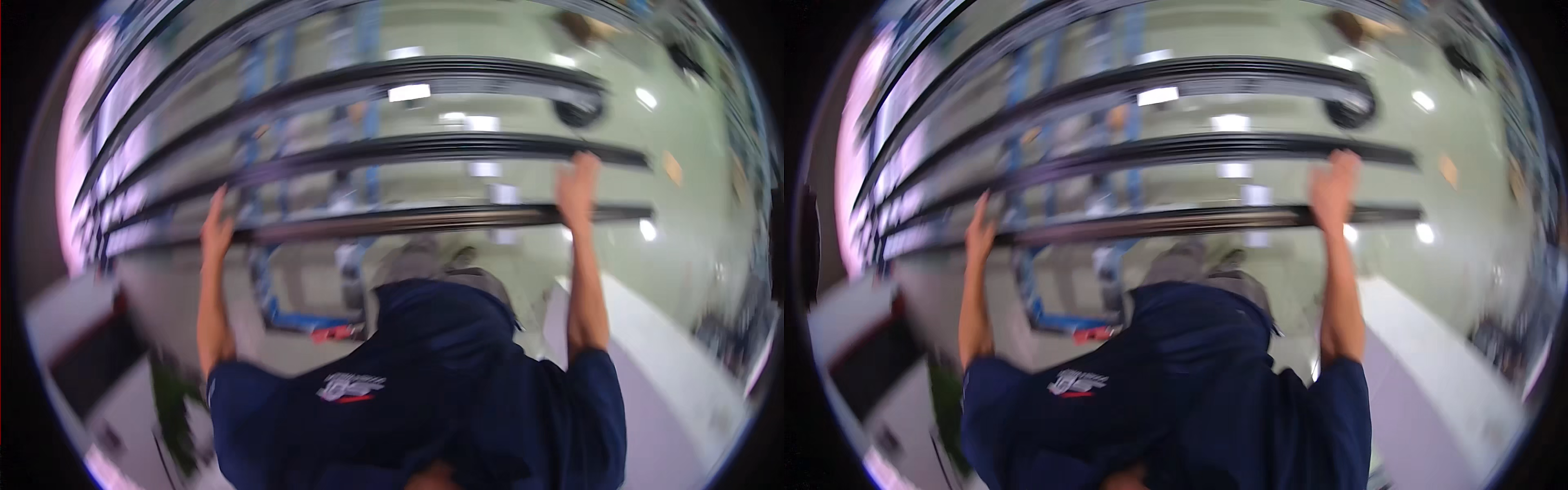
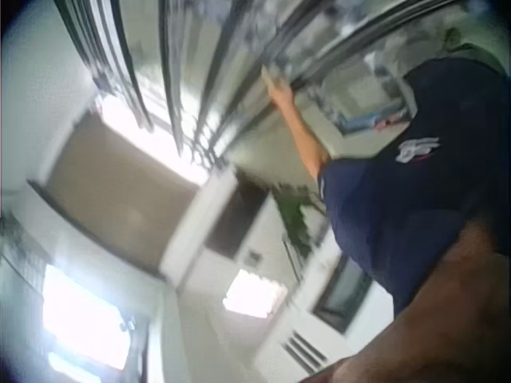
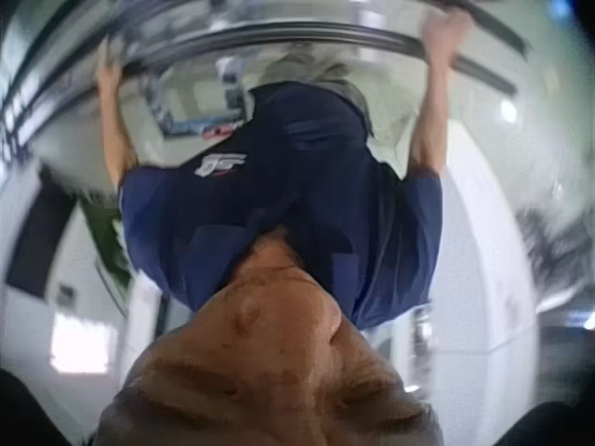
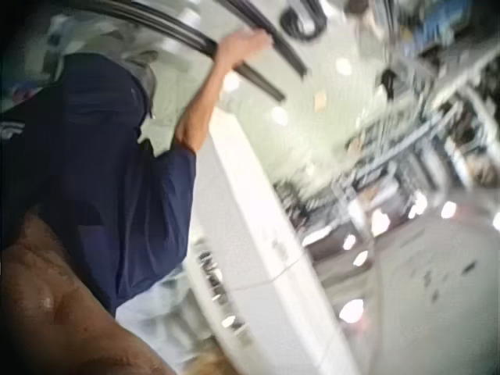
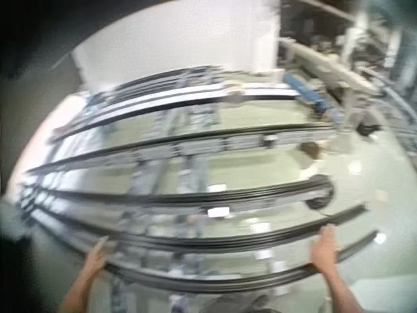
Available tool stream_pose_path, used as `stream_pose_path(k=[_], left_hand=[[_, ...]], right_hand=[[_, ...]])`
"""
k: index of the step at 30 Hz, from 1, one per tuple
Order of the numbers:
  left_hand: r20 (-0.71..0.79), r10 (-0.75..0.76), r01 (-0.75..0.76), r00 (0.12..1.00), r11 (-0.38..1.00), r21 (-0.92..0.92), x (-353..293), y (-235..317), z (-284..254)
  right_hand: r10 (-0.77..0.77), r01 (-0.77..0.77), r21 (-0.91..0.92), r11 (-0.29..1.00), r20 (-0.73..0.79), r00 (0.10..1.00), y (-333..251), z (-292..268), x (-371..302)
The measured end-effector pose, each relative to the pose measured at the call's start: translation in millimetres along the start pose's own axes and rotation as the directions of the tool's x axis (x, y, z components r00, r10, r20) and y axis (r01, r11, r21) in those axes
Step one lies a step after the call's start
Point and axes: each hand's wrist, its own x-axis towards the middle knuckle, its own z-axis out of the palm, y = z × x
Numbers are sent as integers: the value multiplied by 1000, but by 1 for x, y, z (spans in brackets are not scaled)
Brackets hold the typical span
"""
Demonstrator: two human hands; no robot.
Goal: Install rubber seal into the grooves of aluminum extrusions.
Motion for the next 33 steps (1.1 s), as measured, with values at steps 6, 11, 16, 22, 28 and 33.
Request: stream_pose_path(k=[6,11,16,22,28,33], left_hand=[[-64,-127,123,990,991,-60,-7,-38,13],[-108,-8,11,994,1000,30,-14,-45,5],[-84,-65,71,994,995,64,-12,-45,3],[-41,-114,114,993,993,-15,-3,-33,9],[-13,4,-4,1000,999,50,-11,-46,7],[-24,23,-24,999,1000,-12,-14,-62,3]], right_hand=[[-142,161,-227,961,95,985,-54,0,-10],[-375,381,-32,924,116,920,-203,5,-45],[-636,614,168,771,166,753,-290,22,-64],[-746,701,262,663,155,647,-338,26,-66],[-607,523,432,735,73,792,-264,17,-41],[-139,168,346,923,-106,985,-82,1,-23]])
